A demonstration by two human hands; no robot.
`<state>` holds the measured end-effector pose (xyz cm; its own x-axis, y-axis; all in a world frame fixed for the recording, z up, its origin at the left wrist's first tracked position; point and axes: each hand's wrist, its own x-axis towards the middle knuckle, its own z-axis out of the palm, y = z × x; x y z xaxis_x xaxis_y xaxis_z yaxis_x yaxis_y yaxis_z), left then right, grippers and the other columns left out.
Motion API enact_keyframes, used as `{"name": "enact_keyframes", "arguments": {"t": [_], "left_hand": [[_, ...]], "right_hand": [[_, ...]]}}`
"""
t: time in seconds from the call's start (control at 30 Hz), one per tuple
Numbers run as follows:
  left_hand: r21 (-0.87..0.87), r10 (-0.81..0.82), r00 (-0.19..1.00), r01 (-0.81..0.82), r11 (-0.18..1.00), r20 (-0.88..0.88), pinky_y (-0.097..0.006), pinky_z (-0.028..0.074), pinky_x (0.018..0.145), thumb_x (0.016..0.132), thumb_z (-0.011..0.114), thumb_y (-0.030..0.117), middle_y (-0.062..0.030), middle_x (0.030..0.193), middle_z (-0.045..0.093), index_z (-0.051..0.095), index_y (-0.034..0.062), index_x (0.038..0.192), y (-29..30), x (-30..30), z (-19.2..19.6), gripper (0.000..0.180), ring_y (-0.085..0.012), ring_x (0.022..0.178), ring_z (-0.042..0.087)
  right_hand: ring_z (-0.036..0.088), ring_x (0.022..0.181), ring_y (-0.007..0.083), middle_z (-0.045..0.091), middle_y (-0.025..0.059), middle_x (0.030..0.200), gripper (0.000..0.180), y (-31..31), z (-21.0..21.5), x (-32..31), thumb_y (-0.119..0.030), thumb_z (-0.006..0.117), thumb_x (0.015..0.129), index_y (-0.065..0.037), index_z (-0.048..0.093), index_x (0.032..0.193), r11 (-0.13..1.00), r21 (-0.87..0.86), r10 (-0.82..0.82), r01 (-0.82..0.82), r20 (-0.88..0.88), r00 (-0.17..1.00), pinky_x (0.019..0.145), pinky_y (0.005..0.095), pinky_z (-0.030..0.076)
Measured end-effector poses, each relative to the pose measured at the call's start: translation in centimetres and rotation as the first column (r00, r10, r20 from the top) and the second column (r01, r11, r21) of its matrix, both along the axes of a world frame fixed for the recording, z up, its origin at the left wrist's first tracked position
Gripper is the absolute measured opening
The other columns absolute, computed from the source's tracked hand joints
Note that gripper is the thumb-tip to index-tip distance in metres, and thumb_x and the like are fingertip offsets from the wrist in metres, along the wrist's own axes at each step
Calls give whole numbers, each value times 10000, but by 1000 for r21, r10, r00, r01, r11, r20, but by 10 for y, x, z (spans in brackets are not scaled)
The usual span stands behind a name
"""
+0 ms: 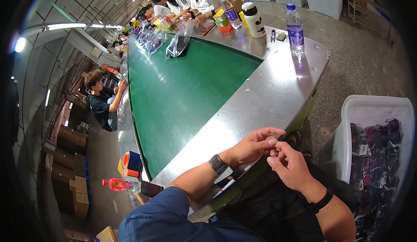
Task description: Sorting packaged shoes from a conveyor belt into a storage bin.
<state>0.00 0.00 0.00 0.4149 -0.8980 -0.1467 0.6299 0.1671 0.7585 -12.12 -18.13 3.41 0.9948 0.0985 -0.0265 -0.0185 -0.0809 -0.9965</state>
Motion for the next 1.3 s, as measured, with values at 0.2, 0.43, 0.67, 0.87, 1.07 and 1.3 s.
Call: {"name": "enact_keyframes", "arguments": {"t": [0.2,0.43,0.67,0.87,1.07,1.3], "left_hand": [[-9,9,1000,-9,1000,3,-308,553,935,1075,620,191,-17,1086,668,504,50,1481,-2,-1,4,446,-118,975,660],[-12,6,1000,-6,1000,8,-310,556,932,1073,624,194,-21,1091,673,507,52,1481,-2,0,3,448,-123,974,662],[-13,5,1000,-4,1000,11,-319,560,935,1070,630,197,-52,1144,685,506,51,1481,0,0,3,454,-130,973,664],[-5,3,1000,-3,1000,2,-321,559,939,1069,631,194,-54,1140,684,498,47,1485,-1,0,2,461,-134,972,667],[-25,0,1000,0,1000,7,-323,559,939,1068,632,196,-50,1121,679,494,47,1488,1,-1,2,466,-135,963,667],[-3,1,1000,-1,1000,4,-326,559,934,1064,640,199,-45,1117,680,497,52,1487,1,-1,3,470,-134,959,667]], "right_hand": [[541,731,55,595,2,875,332,-1,0,0,-140,706,974,-16,611,1267,1000,15,-9,9,-1,1000,671,236,477],[534,701,56,593,3,854,353,-1,-3,0,-139,723,954,-13,605,1261,1000,-17,-12,13,25,1000,658,236,471],[544,701,61,597,14,857,381,0,-2,1,-122,734,936,-13,590,1271,999,-39,-5,7,74,997,654,240,473],[544,695,61,594,16,859,377,0,-6,0,-119,733,934,-10,588,1265,999,-46,-1,5,79,997,649,240,473],[548,693,60,596,18,860,375,1,-2,0,-120,735,932,-6,587,1257,999,-50,-4,8,82,997,645,237,473],[554,689,62,602,21,864,386,1,-2,0,-120,736,931,-4,588,1267,998,-60,-7,13,94,996,641,234,473]]}}
